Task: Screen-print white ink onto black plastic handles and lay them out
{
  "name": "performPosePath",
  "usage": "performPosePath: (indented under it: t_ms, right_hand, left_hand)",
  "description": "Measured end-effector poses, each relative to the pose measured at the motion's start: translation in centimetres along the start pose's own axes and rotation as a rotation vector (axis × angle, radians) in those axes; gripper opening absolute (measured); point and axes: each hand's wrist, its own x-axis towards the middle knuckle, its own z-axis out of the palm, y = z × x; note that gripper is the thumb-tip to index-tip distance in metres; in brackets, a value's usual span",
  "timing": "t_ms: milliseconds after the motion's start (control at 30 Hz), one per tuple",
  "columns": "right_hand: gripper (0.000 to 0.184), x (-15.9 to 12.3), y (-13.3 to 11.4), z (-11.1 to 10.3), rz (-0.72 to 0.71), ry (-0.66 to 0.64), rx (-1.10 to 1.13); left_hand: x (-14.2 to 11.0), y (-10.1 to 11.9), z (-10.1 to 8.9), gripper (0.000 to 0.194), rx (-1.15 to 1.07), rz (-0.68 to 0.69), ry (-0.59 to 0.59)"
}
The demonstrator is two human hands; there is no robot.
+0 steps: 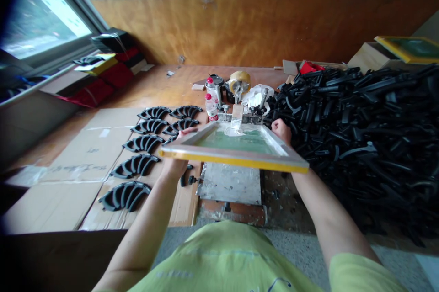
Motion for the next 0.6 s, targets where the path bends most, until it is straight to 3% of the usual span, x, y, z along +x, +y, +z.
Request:
performPosePath:
  t_ms: [67, 200, 267, 333, 400, 500, 533, 600]
  right_hand:
    - [0.03, -2.7, 0.9, 1.6, -0.026, -0.129, 0.008]
    - [0.04, -6.9, -1.4, 4.6, -0.377, -0.288, -0.042]
    - [0.031, -8.4, -3.9, 4.9, -0.441, -0.276, -0.111]
    - [0.018, -10.3, -6.7, 4.6, -0.46, -0.234, -0.128]
    - [0.017, -12.6, -9.4, 4.2, -0.549, -0.216, -0.089]
    - [0.026, -15.0, -10.3, 3.6, -0.693, -0.302, 0.015]
    - [0.028, -15.2, -9.2, 3.3, -0.637, -0.313, 0.01]
    - [0.029, -14.6, -5.1, 2.5, -0.359, -0.295, -0.101]
  left_hand:
    - [1.7, 1.0, 1.0, 0.051, -0.074, 0.023, -0.026]
    - [2.2, 0.1, 2.5, 0.051, -0.193, -0.012, 0.04]
    - [0.5, -2.1, 3.4, 0.052, -0.19, -0.148, 0.007]
    - [-2.0, -5.1, 4.4, 0.057, -0.158, -0.393, -0.131]
    - [-4.3, -8.1, 4.8, 0.059, -0.142, -0.577, -0.213]
    - [-5.7, -11.2, 2.4, 0.056, -0.061, -0.598, -0.097]
    - [-5.4, -11.8, 0.6, 0.054, 0.025, -0.572, -0.034]
    - [-4.4, -12.6, -4.3, 0.053, 0.295, -0.527, 0.068]
